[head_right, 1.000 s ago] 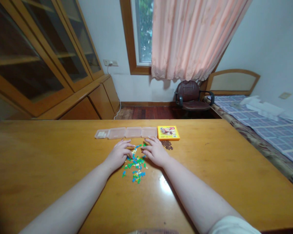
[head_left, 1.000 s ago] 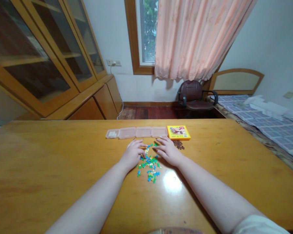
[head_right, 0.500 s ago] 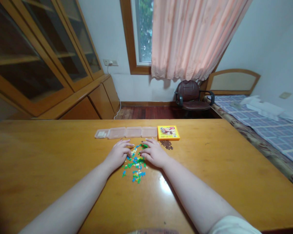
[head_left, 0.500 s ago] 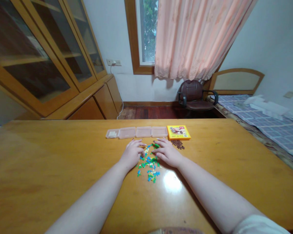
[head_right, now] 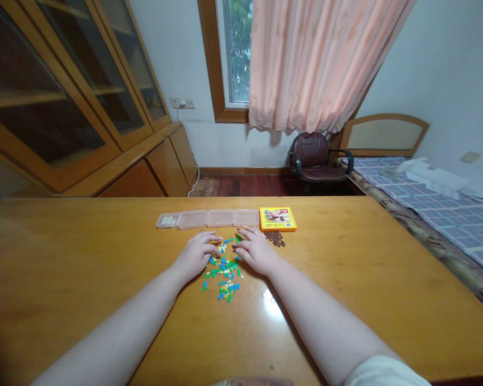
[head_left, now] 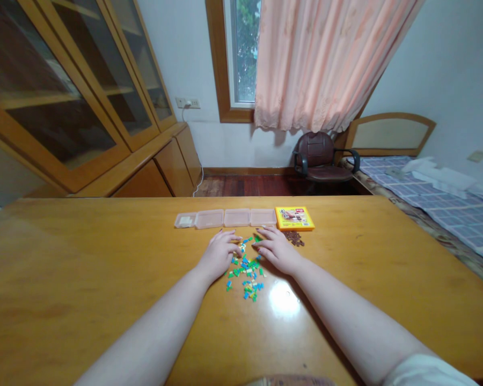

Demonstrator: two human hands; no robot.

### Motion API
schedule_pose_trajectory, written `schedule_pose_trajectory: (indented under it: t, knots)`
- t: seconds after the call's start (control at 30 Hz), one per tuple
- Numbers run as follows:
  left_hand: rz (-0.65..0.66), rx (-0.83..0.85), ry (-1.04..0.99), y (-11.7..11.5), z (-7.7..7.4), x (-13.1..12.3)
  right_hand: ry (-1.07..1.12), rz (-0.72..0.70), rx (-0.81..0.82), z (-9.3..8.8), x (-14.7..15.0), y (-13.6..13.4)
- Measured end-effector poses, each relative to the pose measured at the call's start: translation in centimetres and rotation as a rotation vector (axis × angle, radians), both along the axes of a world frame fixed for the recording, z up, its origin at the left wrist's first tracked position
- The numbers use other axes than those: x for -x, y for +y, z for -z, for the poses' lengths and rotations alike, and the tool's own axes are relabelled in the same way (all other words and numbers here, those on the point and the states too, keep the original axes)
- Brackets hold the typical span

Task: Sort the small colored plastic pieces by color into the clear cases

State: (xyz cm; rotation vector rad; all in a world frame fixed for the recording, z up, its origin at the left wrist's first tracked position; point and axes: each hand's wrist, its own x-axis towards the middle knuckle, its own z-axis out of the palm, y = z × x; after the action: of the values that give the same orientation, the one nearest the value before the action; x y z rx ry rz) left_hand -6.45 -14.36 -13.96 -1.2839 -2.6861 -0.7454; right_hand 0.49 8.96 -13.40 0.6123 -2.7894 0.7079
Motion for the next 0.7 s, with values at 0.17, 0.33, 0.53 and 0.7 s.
schedule_pose_trajectory:
  t: [0.17, 0.33, 0.53, 0.7]
  knots:
    - [0.028, 0.028, -0.047, 0.21, -0.45, -0.24, 0.058, 0.045, 0.082, 0.1, 0.13, 0.3]
    - [0.033, 0.095, -0.062, 0.48, -0.68, -0.67, 0.075, 0.016, 0.121, -0.01, 0.14, 0.49]
    - [0.005, 0.06, -0.043, 0.43, -0.49, -0.82, 0.012, -0.061, -0.004, 0.03, -0.09, 0.11]
    - [-0.05, 0.087, -0.023, 0.49, -0.17, -0.98, 0.0, 0.036, -0.052, 0.02, -0.06, -0.24]
